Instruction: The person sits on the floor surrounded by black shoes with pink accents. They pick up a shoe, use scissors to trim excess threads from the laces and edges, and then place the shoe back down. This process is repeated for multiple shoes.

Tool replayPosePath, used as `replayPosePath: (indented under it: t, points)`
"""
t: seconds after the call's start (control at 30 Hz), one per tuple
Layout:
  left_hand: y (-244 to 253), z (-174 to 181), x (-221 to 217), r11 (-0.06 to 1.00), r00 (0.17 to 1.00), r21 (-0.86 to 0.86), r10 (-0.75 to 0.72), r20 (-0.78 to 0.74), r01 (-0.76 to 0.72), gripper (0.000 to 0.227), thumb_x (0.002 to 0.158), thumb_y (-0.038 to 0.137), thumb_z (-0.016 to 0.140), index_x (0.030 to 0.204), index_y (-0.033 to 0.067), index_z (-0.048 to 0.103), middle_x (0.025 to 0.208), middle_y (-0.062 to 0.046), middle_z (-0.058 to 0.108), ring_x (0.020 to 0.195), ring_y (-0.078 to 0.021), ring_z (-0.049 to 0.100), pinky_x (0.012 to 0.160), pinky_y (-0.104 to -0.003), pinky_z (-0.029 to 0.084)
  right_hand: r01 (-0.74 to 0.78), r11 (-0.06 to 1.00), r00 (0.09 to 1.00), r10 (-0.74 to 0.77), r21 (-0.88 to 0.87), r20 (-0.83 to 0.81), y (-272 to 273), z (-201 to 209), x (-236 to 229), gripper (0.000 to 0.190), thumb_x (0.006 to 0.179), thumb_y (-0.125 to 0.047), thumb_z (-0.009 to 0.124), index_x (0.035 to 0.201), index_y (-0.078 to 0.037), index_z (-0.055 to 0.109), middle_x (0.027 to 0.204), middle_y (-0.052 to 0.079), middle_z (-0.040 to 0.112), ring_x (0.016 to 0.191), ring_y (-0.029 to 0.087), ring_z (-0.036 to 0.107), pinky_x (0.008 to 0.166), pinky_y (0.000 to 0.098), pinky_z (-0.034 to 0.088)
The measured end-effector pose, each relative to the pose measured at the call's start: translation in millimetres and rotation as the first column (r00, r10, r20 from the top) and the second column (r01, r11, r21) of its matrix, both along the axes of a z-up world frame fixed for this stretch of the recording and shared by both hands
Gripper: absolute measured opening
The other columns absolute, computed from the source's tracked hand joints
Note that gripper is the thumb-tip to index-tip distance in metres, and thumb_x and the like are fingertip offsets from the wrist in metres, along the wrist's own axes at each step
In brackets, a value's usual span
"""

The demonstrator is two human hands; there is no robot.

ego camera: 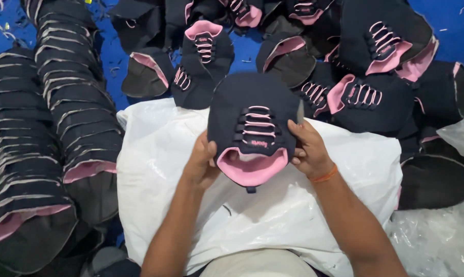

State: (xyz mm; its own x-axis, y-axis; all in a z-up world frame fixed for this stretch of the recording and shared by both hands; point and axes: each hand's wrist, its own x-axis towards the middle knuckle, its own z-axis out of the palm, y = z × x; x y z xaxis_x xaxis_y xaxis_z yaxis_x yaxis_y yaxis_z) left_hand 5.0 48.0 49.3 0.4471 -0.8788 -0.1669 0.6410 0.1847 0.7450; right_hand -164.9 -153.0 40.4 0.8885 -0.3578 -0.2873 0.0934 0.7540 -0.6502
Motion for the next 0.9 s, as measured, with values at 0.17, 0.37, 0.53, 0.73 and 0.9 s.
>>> replayPosePath:
  t: [0.17,0.37,0.53,0.73,0.9]
  points:
    - [16,-42,-29,0.975,0.963,-0.22,-0.091,-0.253,0.034,0.055,0.092,0.046,0.081,0.114,-0.0004,0.062,0.085,-0.01,0.066,0.08,-0.0244,0.066,0.077,-0.04,0.056,-0.003,0.986,1.0,0.002,0.168,0.004,-3,-27,-6,0.017,0.108,-0.023,0.057,0.097,-0.01,0.057,0.067,-0.005,0.058,0.041,-0.001,0.035,0.034,0.0163,0.03]
    - [14,-28,-35,0.985,0.948,-0.112,0.093,-0.304,-0.133,0.042,0.097,0.043,0.074,0.105,0.0025,0.064,0.081,-0.009,0.064,0.073,-0.0214,0.063,0.073,-0.038,0.054,0.028,0.992,0.999,-0.025,0.12,-0.031,-2,-22,-3,0.013,0.105,-0.019,0.059,0.094,-0.013,0.057,0.07,-0.006,0.059,0.043,-0.001,0.037,0.036,0.0165,0.031]
    - [14,-17,-47,0.977,0.948,-0.118,0.138,-0.287,-0.178,0.042,0.103,0.043,0.069,0.107,0.0014,0.065,0.083,-0.011,0.067,0.076,-0.0231,0.064,0.076,-0.04,0.054,0.056,0.996,0.997,-0.052,0.066,-0.058,3,-8,2,0.009,0.103,-0.022,0.059,0.102,-0.014,0.061,0.07,-0.007,0.059,0.043,-0.002,0.037,0.036,0.0152,0.031]
    - [5,13,-65,0.95,0.852,-0.055,0.248,-0.46,-0.307,0.049,0.097,0.044,0.062,0.119,0.0005,0.061,0.102,-0.012,0.072,0.093,-0.0275,0.071,0.09,-0.043,0.057,0.106,0.993,0.988,-0.111,-0.054,-0.111,11,-9,15,0.027,0.109,-0.032,0.055,0.109,-0.006,0.06,0.079,0.001,0.065,0.056,0.004,0.055,0.056,0.0232,0.05]
    - [0,41,-67,0.951,0.943,-0.18,0.197,-0.267,-0.25,0.054,0.099,0.02,0.066,0.145,0.0012,0.043,0.142,-0.012,0.059,0.132,-0.0247,0.056,0.115,-0.046,0.043,0.22,0.62,0.942,-0.334,-0.753,0.001,13,-33,13,0.023,0.109,-0.023,0.057,0.122,-0.005,0.06,0.106,0.008,0.071,0.074,0.003,0.055,0.063,0.0199,0.042]
